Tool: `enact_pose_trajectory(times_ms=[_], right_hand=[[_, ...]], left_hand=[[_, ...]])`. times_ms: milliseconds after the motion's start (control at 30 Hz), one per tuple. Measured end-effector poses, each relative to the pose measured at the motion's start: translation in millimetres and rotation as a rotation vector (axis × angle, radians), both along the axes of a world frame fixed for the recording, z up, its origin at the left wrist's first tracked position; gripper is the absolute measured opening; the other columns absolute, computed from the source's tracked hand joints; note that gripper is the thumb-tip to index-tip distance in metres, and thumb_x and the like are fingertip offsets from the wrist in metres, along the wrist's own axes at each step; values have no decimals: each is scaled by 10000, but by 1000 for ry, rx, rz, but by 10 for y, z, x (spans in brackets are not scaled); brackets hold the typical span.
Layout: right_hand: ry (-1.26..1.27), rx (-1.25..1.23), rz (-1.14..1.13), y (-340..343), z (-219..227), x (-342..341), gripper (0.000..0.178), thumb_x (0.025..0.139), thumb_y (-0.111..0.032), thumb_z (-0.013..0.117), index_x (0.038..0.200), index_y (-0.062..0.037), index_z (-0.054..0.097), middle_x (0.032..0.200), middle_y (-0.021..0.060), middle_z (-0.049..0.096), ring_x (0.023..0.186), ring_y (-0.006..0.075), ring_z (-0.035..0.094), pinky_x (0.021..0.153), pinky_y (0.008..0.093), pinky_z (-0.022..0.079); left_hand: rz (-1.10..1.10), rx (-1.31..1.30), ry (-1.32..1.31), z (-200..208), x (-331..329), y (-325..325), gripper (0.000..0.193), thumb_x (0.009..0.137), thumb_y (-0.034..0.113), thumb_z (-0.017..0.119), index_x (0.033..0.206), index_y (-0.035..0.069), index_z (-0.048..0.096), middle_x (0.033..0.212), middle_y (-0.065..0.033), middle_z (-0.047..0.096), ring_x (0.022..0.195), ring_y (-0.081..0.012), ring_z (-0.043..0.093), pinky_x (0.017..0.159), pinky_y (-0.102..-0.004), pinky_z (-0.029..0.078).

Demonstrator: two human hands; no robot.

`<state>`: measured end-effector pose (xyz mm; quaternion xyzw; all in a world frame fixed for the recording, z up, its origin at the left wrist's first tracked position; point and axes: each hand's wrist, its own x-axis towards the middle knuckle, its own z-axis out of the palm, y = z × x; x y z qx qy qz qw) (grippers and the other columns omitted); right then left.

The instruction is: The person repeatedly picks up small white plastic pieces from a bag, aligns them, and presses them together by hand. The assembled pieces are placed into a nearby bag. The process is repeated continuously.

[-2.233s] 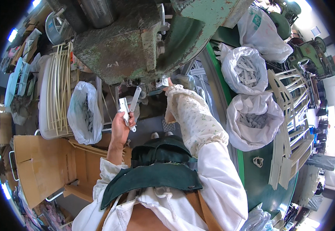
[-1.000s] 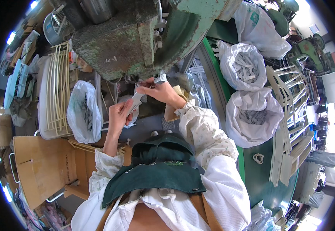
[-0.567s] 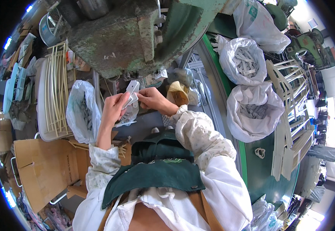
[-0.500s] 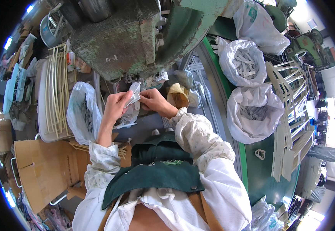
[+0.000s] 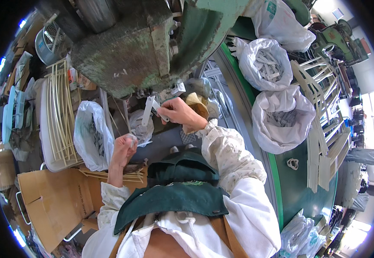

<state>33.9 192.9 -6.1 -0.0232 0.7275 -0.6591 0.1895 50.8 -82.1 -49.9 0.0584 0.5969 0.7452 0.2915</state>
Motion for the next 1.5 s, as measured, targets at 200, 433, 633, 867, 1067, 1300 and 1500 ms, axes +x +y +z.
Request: enact_pose_trajectory(times_ms=[200, 433, 633, 867, 1067, 1300, 1500], right_hand=[[13, 42, -13, -15, -20, 1, 277, 929, -223, 570, 828, 21, 654, 639, 22, 622, 468, 43, 446, 437, 200, 343], [6, 84, 20, 38, 169, 50, 242, 940, -163, 546, 832, 33, 639, 609, 23, 605, 429, 34, 414, 413, 202, 323], [-39, 16, 20, 114, 147, 52, 239, 926, -177, 569, 846, 34, 649, 588, -3, 564, 445, 35, 417, 411, 206, 322], [-20, -3, 8, 65, 27, 62, 242, 925, -181, 572, 852, 36, 650, 589, -5, 558, 453, 33, 402, 416, 203, 315], [181, -11, -86, 201, 143, 169, 228, 932, -172, 563, 877, 37, 637, 630, 9, 584, 466, 45, 455, 430, 207, 348], [231, -100, -1070, 1812, 149, 214, 263, 932, -182, 520, 759, -4, 608, 616, -3, 526, 489, 59, 413, 441, 219, 294], [51, 494, -1222, 3589, 26, 738, 309, 928, -239, 500, 991, 28, 643, 858, 119, 694, 659, 190, 677, 550, 295, 528]], left_hand=[[468, 177, -219, 28, -138, 570, 258, 837, 231, 726, 893, -7, 643, 576, 63, 439, 444, -33, 316, 444, -218, 216], [432, 89, -72, 78, -235, 715, 179, 809, 118, 728, 694, 18, 635, 583, 18, 527, 445, -27, 363, 427, -220, 234], [442, 57, -58, 159, -241, 699, 134, 794, 83, 726, 709, 35, 634, 620, -24, 588, 447, -26, 386, 429, -208, 255], [454, 66, -99, 118, -238, 656, 127, 776, 84, 739, 735, 22, 635, 647, -40, 601, 445, -34, 389, 432, -213, 264], [348, 58, -15, 287, -237, 662, 144, 830, 122, 703, 855, -13, 661, 618, 41, 509, 474, -19, 352, 454, -209, 234], [281, 171, -96, -39, 57, 447, 264, 909, 197, 627, 907, -67, 629, 517, 75, 322, 444, -27, 268, 447, -233, 197], [248, 125, -162, -3, 164, 506, 223, 937, 145, 571, 821, -44, 583, 510, 75, 279, 429, -24, 212, 440, -236, 160]])
